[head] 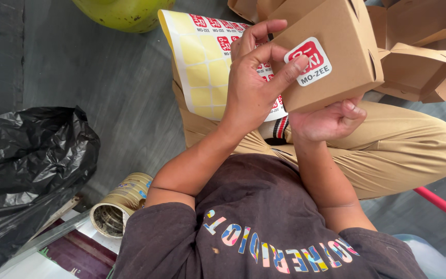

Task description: The person sits cross-legged on the floor and repeatedly peels red and white stickers from a sheet, then applies them to small brown cardboard boxes. The person handles the sticker sheet and boxes by hand, placing the labeled boxes into a pile.

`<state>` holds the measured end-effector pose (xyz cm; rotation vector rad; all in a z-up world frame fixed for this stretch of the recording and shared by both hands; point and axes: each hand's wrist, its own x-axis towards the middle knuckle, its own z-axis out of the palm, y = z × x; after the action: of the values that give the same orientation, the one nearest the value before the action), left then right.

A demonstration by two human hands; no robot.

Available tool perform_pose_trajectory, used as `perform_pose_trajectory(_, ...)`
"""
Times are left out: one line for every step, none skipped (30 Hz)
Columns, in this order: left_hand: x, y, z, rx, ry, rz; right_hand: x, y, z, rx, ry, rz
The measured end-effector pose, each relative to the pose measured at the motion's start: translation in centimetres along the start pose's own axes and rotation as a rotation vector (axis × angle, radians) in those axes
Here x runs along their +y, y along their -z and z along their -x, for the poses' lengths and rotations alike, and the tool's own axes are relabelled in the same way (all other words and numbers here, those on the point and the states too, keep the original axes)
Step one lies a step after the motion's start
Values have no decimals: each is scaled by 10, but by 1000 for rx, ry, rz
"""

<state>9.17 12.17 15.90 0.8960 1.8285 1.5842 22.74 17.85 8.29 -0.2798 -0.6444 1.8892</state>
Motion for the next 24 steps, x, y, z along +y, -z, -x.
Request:
perform_pose_trajectory(1,0,0,4,-7,-12,0,1,1,-3,5,10)
perform_pose_trajectory(2,-1,0,8,-17,-25,1,3,1,-11,17,21)
perform_pose_trajectory(4,-2,-1,12,-26,-38,1,4,2,-18,29,30)
perform_pose_trajectory(6,-2,-1,20,-36,-68,2,5,2,-26,40,40)
perform_pose_trajectory(8,-1,-1,28,-46,-98,3,6,2,-33,52,49)
perform_pose_trajectory(11,0,-1,37,-55,-129,4,6,4,-36,62,57)
perform_pose_trajectory(13,0,-1,45,-62,-159,5,6,4,-38,72,66)
perform_pose_trajectory(16,1,-2,51,-69,-187,6,6,6,-36,84,76)
perform_pose_trajectory(18,2,-2,58,-76,-216,6,6,6,-35,98,88)
perform_pose_trajectory(21,3,-3,45,-93,-234,6,6,7,-34,113,100)
perform_pose_trajectory(23,4,-4,33,-111,-252,6,5,7,-34,131,114)
perform_pose_trajectory(25,6,-4,22,-127,-272,5,5,8,-39,136,122)
perform_pose_trajectory(26,8,-5,20,-140,-326,5,4,9,-44,142,129)
perform_pose_trajectory(27,9,-6,17,-153,-379,2,3,11,-54,138,131)
perform_pose_trajectory(26,11,-8,15,-166,-431,0,3,12,-60,128,111)
perform_pose_trajectory(25,13,-9,14,-185,-456,-2,3,13,-65,118,93)
perform_pose_trajectory(23,15,-11,13,-204,-481,-4,3,14,-67,102,51)
perform_pose_trajectory(20,16,-13,12,-223,-507,-5,3,15,-69,101,67)
perform_pose_trajectory(17,17,-13,43,-245,-503,-5,3,15,-70,100,82)
perform_pose_trajectory(15,17,-12,73,-268,-498,-5,2,16,-71,116,156)
perform_pose_trajectory(11,17,-12,102,-292,-492,-3,2,14,-45,126,178)
perform_pose_trajectory(8,15,-11,28,-373,-440,-3,2,14,-17,135,203)
perform_pose_trajectory(5,13,-9,-47,-454,-387,-1,2,13,36,139,177)
perform_pose_trajectory(1,11,-7,-121,-534,-334,-3,2,12,66,125,170)
